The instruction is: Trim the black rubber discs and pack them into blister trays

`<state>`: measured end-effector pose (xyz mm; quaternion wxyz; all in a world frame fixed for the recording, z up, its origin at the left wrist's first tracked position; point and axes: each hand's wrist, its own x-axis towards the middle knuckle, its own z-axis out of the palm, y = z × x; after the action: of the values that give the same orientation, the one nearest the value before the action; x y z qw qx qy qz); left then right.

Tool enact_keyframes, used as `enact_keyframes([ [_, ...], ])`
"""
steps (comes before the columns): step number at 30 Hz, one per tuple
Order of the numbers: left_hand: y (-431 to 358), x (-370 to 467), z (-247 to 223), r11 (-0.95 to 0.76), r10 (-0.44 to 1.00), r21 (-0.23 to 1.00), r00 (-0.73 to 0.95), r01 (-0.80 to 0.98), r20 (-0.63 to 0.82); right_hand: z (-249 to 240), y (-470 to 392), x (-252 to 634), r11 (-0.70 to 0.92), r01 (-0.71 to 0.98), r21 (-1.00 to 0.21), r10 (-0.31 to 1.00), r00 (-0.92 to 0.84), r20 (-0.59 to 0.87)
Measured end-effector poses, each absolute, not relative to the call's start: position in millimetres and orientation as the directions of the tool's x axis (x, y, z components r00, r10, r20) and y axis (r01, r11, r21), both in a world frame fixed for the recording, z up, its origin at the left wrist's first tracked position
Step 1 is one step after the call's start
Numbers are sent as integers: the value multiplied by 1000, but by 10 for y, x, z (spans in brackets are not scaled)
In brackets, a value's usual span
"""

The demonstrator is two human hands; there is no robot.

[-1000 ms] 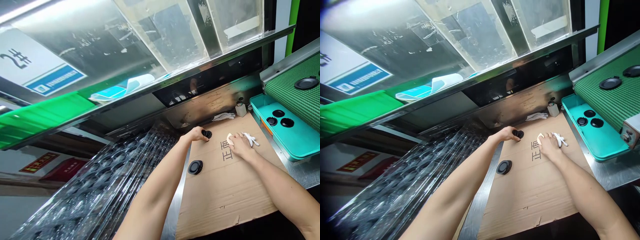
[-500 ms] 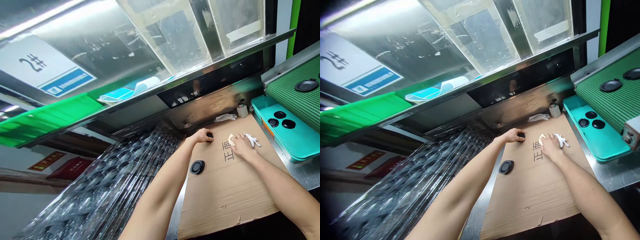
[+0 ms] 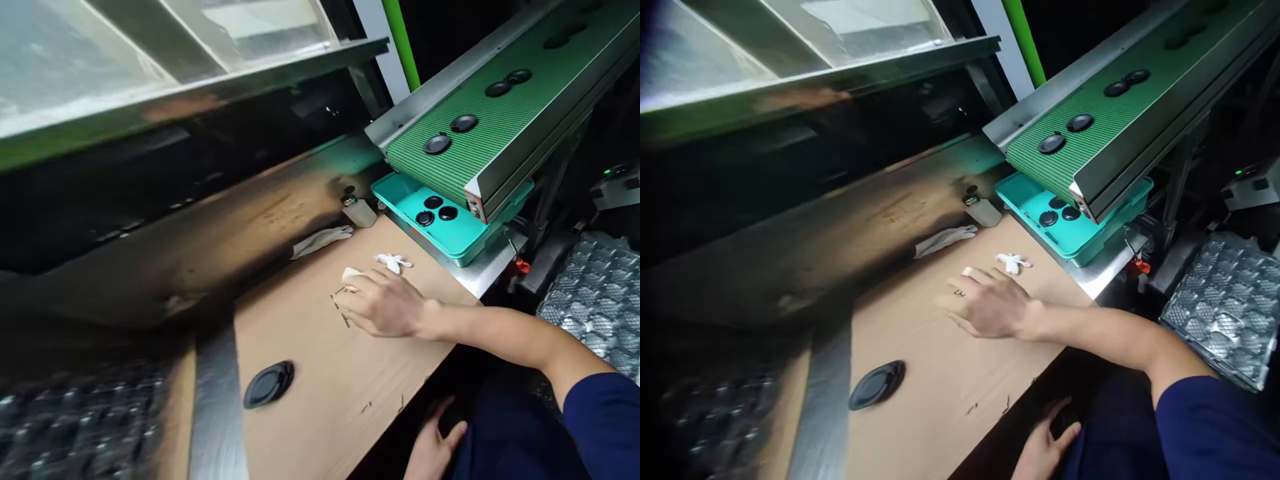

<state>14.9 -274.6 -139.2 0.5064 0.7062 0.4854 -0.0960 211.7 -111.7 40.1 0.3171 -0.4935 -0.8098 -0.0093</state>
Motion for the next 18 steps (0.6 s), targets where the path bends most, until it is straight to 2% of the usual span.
enact_keyframes([
  [2, -2688, 253, -1641, -31, 582, 585, 490, 810, -649, 261, -1785, 2306, 547, 724, -421, 742, -186, 644],
  [4, -2620, 304, -1787, -72, 535, 573, 517, 816, -669, -76, -2442, 2549, 428, 653, -625, 778, 86, 623],
  [6, -2579, 326, -1856, -104, 491, 564, 536, 819, -687, -568, -2952, 2836, 157, 556, -816, 802, 411, 434],
  [7, -2566, 334, -1869, -115, 474, 559, 540, 821, -695, -834, -3125, 2989, 22, 505, -863, 773, 539, 334],
  [9, -2536, 352, -1868, -128, 445, 554, 547, 823, -710, -1306, -3292, 3305, -181, 383, -906, 636, 748, 189],
  [11, -2494, 367, -1847, -114, 431, 568, 556, 815, -711, -1612, -3243, 3625, -224, 274, -935, 505, 854, 129],
  [13, -2458, 366, -1825, -46, 456, 617, 566, 786, -687, -1731, -3039, 3915, -175, 184, -967, 424, 901, 95],
  [16, -2470, 309, -1816, 147, 582, 756, 562, 638, -588, -1691, -2619, 4195, -52, 104, -993, 493, 867, 65],
  [18, -2528, 251, -1839, 337, 655, 801, 488, 494, -577, -1616, -2383, 4277, -14, 63, -998, 529, 847, 46],
])
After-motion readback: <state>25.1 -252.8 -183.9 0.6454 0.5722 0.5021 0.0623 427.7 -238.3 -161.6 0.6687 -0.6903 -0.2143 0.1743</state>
